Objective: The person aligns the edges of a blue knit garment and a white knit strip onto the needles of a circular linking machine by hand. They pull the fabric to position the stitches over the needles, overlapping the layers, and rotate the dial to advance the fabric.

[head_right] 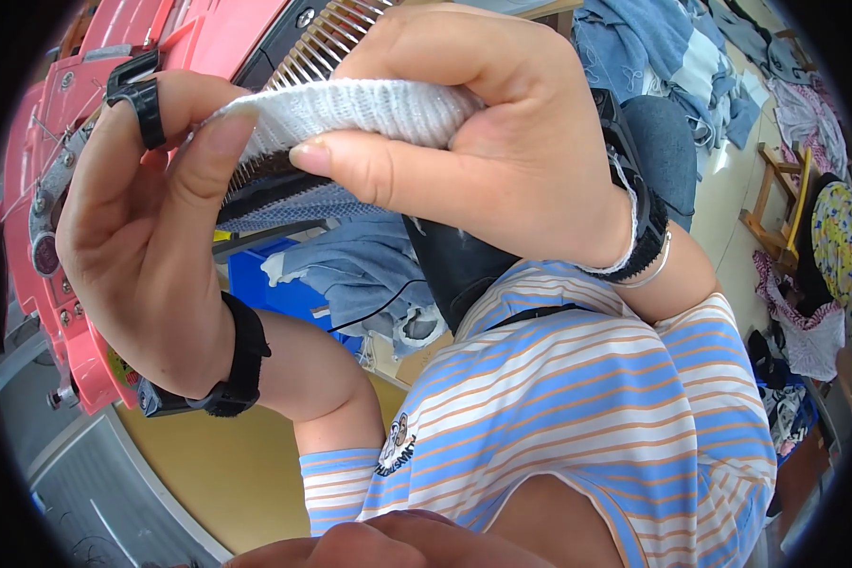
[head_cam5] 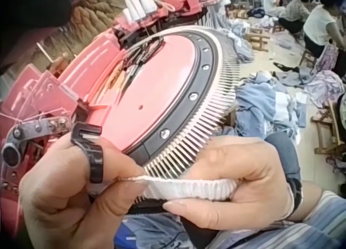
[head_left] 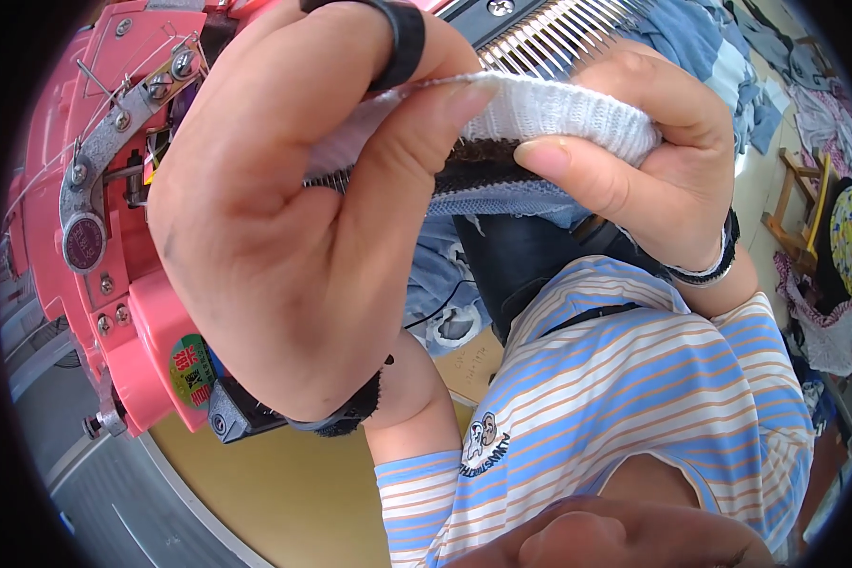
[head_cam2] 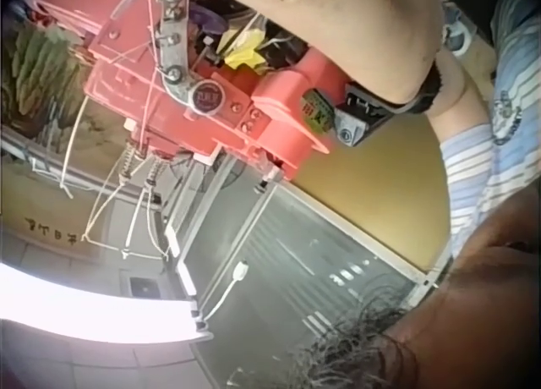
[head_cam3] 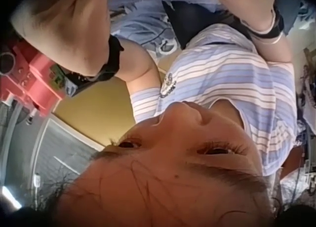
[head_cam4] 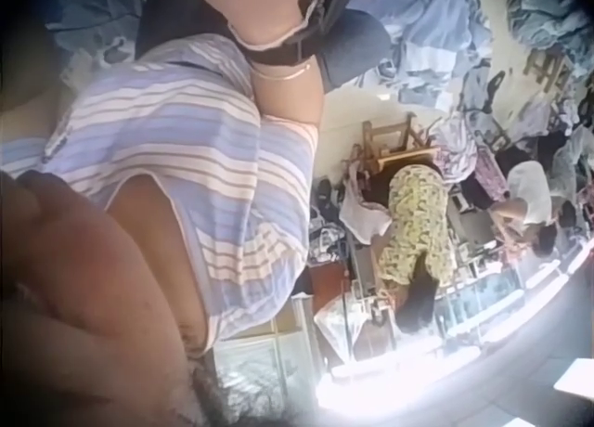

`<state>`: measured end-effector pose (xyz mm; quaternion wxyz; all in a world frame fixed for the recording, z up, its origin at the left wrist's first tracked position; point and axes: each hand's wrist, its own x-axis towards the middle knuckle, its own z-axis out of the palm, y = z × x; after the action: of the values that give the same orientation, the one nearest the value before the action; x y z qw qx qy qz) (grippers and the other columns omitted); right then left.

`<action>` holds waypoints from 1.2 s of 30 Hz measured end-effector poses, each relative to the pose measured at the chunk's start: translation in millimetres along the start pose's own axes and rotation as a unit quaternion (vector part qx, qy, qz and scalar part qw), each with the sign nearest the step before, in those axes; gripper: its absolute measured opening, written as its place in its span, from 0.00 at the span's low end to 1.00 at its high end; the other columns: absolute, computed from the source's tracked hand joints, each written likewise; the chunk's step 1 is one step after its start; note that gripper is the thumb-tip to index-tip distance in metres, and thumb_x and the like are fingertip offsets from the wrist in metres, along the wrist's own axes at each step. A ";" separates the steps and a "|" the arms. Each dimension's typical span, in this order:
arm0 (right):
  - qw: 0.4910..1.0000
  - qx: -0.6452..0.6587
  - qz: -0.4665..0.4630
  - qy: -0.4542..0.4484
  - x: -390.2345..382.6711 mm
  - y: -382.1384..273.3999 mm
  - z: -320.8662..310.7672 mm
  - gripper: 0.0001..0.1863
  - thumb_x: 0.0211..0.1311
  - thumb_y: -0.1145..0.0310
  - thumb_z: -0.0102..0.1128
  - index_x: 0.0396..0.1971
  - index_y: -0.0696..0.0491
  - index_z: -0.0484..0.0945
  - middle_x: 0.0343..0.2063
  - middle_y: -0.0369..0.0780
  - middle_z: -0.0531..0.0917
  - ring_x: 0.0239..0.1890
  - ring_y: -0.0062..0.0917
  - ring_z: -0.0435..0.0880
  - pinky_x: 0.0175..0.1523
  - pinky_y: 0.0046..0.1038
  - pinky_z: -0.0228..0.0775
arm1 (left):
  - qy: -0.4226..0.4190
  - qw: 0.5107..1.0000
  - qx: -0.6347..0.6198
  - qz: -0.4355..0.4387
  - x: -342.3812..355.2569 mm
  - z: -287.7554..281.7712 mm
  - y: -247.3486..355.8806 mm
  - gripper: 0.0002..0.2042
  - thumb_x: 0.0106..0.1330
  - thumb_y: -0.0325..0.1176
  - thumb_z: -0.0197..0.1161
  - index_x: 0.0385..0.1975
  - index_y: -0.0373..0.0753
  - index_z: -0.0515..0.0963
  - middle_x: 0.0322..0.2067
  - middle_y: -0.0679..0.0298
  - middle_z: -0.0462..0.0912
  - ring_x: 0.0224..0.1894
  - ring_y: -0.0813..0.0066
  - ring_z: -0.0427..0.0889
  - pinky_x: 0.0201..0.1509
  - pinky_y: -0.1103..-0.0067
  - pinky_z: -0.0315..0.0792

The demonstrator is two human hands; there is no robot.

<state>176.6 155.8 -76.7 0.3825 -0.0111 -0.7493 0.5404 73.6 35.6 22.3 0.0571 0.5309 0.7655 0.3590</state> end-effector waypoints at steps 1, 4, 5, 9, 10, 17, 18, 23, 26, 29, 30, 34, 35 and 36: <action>1.000 0.000 0.001 0.000 -0.2 0.3 0.1 0.09 0.43 0.77 0.68 0.26 0.58 0.76 0.22 0.35 0.75 0.25 0.18 0.71 0.31 0.19 0.59 | 0.000 1.000 0.000 -0.001 0.0 0.0 -0.2 0.05 0.56 0.15 0.59 0.32 0.26 0.75 0.30 0.62 0.79 0.32 0.81 0.75 0.40 0.87 0.68; 1.000 0.009 -0.001 0.022 -2.3 3.2 -1.3 0.10 0.43 0.77 0.68 0.27 0.58 0.76 0.23 0.35 0.75 0.27 0.18 0.71 0.33 0.19 0.59 | 0.010 1.000 0.007 -0.006 0.7 0.2 -9.4 0.05 0.56 0.16 0.59 0.33 0.27 0.75 0.30 0.62 0.79 0.32 0.81 0.75 0.40 0.87 0.68; 1.000 0.010 -0.005 0.027 -3.2 3.9 -2.6 0.10 0.43 0.77 0.68 0.27 0.58 0.76 0.24 0.34 0.75 0.27 0.18 0.71 0.34 0.19 0.60 | 0.003 0.998 -0.039 0.041 3.9 -0.5 -20.0 0.06 0.56 0.16 0.59 0.33 0.27 0.75 0.30 0.63 0.79 0.32 0.81 0.75 0.40 0.87 0.68; 0.999 0.017 -0.007 0.041 -3.6 5.5 -1.3 0.11 0.43 0.78 0.67 0.28 0.58 0.75 0.24 0.34 0.75 0.28 0.18 0.71 0.35 0.19 0.60 | 0.004 0.992 -0.115 0.045 -1.1 -0.7 -9.9 0.06 0.56 0.16 0.59 0.33 0.27 0.76 0.30 0.63 0.79 0.32 0.82 0.75 0.40 0.87 0.68; 0.999 0.017 -0.007 0.041 -3.0 5.6 -3.0 0.11 0.43 0.78 0.67 0.28 0.58 0.75 0.24 0.34 0.75 0.28 0.18 0.71 0.35 0.19 0.60 | 0.004 0.992 -0.116 0.044 -1.1 -0.3 -9.5 0.06 0.56 0.16 0.59 0.33 0.27 0.76 0.30 0.63 0.79 0.32 0.82 0.75 0.40 0.87 0.68; 0.999 0.020 -0.030 0.004 -3.2 3.4 -6.3 0.11 0.42 0.79 0.66 0.27 0.57 0.74 0.24 0.35 0.74 0.27 0.19 0.70 0.34 0.19 0.58 | -0.010 0.990 -0.081 0.115 1.9 -5.1 -32.1 0.06 0.56 0.15 0.59 0.33 0.27 0.75 0.30 0.61 0.79 0.32 0.80 0.75 0.40 0.86 0.69; 0.999 0.013 -0.020 0.021 -3.7 4.0 -6.0 0.11 0.42 0.78 0.66 0.27 0.57 0.74 0.24 0.36 0.74 0.27 0.19 0.70 0.33 0.19 0.58 | -0.014 0.988 -0.079 0.130 2.4 -5.1 -32.5 0.06 0.56 0.15 0.59 0.33 0.27 0.75 0.30 0.61 0.79 0.32 0.80 0.75 0.40 0.86 0.69; 1.000 0.021 -0.010 0.002 -3.4 3.1 -5.3 0.11 0.42 0.78 0.66 0.28 0.58 0.75 0.24 0.36 0.75 0.27 0.18 0.71 0.33 0.19 0.59 | -0.037 0.987 -0.077 0.135 2.6 -8.7 -30.9 0.06 0.56 0.15 0.59 0.33 0.26 0.75 0.30 0.61 0.79 0.32 0.80 0.75 0.40 0.86 0.69; 0.998 0.043 0.045 -0.006 -2.5 -4.7 3.4 0.11 0.43 0.78 0.67 0.29 0.59 0.76 0.23 0.35 0.75 0.25 0.18 0.71 0.32 0.18 0.60 | -0.039 0.987 -0.084 0.134 2.7 -6.9 -32.1 0.06 0.56 0.15 0.59 0.33 0.26 0.75 0.30 0.61 0.78 0.32 0.80 0.75 0.40 0.86 0.69; 0.993 0.093 0.068 -0.006 -0.2 -3.0 10.2 0.11 0.43 0.78 0.67 0.29 0.60 0.77 0.21 0.35 0.75 0.23 0.17 0.71 0.29 0.18 0.59 | -0.042 0.985 -0.089 0.139 4.6 -6.6 -32.1 0.06 0.56 0.15 0.58 0.33 0.26 0.75 0.30 0.60 0.78 0.32 0.79 0.75 0.40 0.86 0.69; 0.993 0.109 0.044 -0.001 0.1 -1.2 10.9 0.11 0.42 0.78 0.68 0.29 0.60 0.77 0.20 0.36 0.75 0.22 0.17 0.70 0.28 0.18 0.58 | -0.050 0.982 -0.080 0.166 5.6 -6.6 -31.8 0.06 0.56 0.14 0.58 0.33 0.26 0.75 0.30 0.60 0.78 0.32 0.79 0.75 0.40 0.85 0.69; 1.000 0.001 0.005 -0.017 2.5 -4.1 -1.6 0.10 0.41 0.78 0.68 0.27 0.60 0.77 0.20 0.36 0.75 0.22 0.18 0.70 0.27 0.19 0.57 | -0.049 0.979 -0.093 0.176 3.7 -7.3 -32.7 0.06 0.56 0.14 0.58 0.33 0.26 0.75 0.30 0.59 0.78 0.32 0.79 0.75 0.40 0.85 0.69; 1.000 -0.001 -0.001 -0.024 2.8 -4.5 -4.2 0.10 0.41 0.78 0.68 0.27 0.60 0.77 0.20 0.36 0.74 0.22 0.18 0.70 0.27 0.19 0.56 | -0.049 0.980 -0.097 0.167 3.8 -6.9 -32.8 0.06 0.55 0.14 0.58 0.33 0.26 0.75 0.30 0.59 0.78 0.32 0.78 0.75 0.40 0.85 0.69; 0.999 -0.004 -0.008 -0.031 2.9 -4.4 -5.7 0.10 0.41 0.78 0.67 0.27 0.60 0.77 0.20 0.36 0.74 0.22 0.18 0.70 0.27 0.19 0.56 | -0.049 0.981 -0.101 0.158 3.9 -6.5 -32.8 0.06 0.55 0.14 0.58 0.33 0.25 0.75 0.30 0.59 0.78 0.32 0.78 0.75 0.40 0.85 0.69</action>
<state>179.6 159.8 -70.8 0.3631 0.0098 -0.7631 0.5345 43.5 29.9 8.1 0.0902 0.6537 0.6282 0.4122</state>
